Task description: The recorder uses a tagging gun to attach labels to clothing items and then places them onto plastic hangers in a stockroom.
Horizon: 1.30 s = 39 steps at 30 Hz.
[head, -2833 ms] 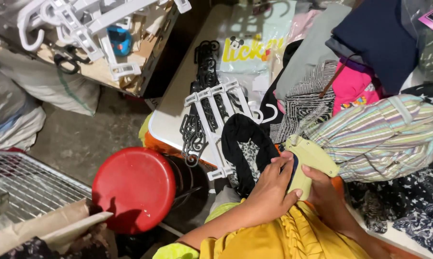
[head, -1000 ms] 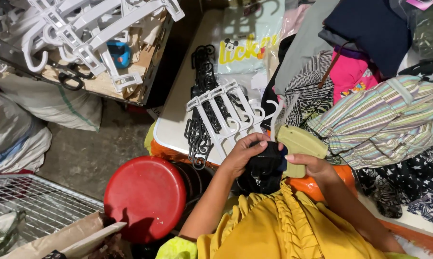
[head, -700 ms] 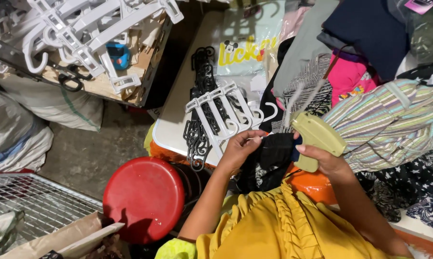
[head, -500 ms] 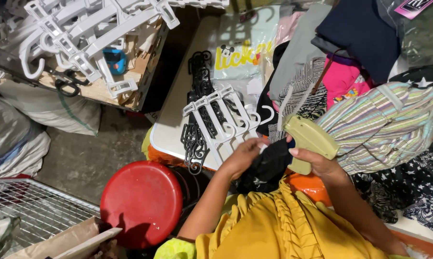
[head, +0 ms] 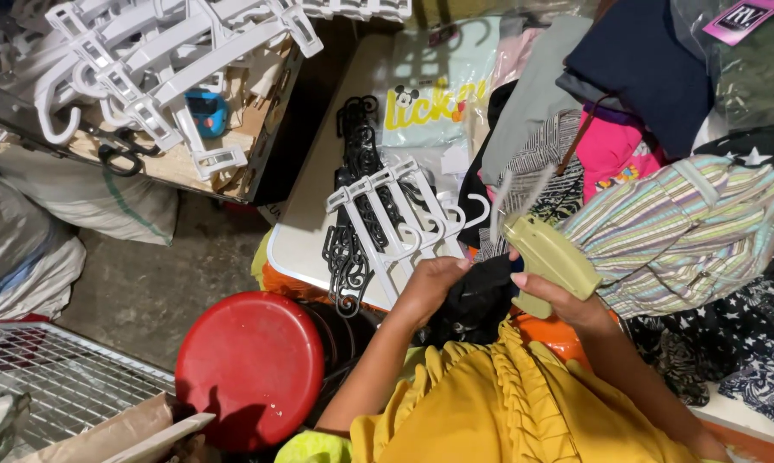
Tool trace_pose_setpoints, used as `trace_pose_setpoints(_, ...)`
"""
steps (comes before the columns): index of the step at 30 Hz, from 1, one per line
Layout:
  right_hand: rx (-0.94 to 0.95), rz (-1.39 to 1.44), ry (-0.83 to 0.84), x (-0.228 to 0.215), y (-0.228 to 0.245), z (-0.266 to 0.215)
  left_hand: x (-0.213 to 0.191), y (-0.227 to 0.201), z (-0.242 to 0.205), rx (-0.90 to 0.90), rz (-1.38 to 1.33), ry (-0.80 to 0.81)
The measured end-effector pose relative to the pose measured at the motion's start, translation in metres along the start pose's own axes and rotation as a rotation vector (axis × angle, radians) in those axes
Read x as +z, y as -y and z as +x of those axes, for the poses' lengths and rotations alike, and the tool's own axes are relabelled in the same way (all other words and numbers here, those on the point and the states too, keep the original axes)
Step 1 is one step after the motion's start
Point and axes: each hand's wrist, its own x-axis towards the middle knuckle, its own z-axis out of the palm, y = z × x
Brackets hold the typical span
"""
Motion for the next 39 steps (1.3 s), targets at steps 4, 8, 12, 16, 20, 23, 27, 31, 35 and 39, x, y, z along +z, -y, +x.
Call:
trace_pose_setpoints(4, 0.027, 0.014, -0.042, -0.006, -0.019, -0.004, -0.001, 0.012, -0.002, 0.267, 0.318, -0.179)
trace_pose_setpoints(8, -0.022, 0.026, -0.077, -0.004, -0.020, -0.007, 0.021, -0.026, -0.027, 0.397, 0.204, -0.239)
trace_pose_setpoints(12, 0.018, 0.044, -0.096, -0.001, -0.011, -0.010, 0.015, -0.017, -0.021, 0.359, 0.191, -0.361)
trace_pose_setpoints(16, -0.077, 0.086, -0.090, -0.004, -0.018, -0.011, -0.002, -0.005, -0.008, 0.435, -0.004, -0.404)
trace_pose_setpoints(20, -0.034, 0.296, -0.067, -0.009, -0.032, -0.006, -0.001, -0.028, -0.014, 0.467, 0.334, -0.539)
trace_pose_setpoints(23, 0.019, 0.442, 0.009, -0.010, -0.034, -0.004, -0.018, -0.010, 0.003, 0.624, 0.806, -0.686)
trace_pose_setpoints(27, 0.038, 0.450, 0.068, -0.006, -0.031, -0.003, -0.015, 0.018, 0.011, 0.871, 0.961, -0.439)
trace_pose_setpoints(31, 0.087, 0.430, 0.049, 0.001, -0.017, 0.005, 0.023, -0.021, -0.020, 0.448, 0.586, 0.052)
trace_pose_setpoints(35, 0.034, 0.373, 0.015, -0.002, -0.021, 0.012, 0.018, -0.008, -0.009, 0.206, 0.290, 0.034)
trace_pose_setpoints(39, 0.133, 0.357, -0.062, -0.005, -0.031, 0.014, 0.007, 0.004, -0.001, -0.046, -0.086, 0.168)
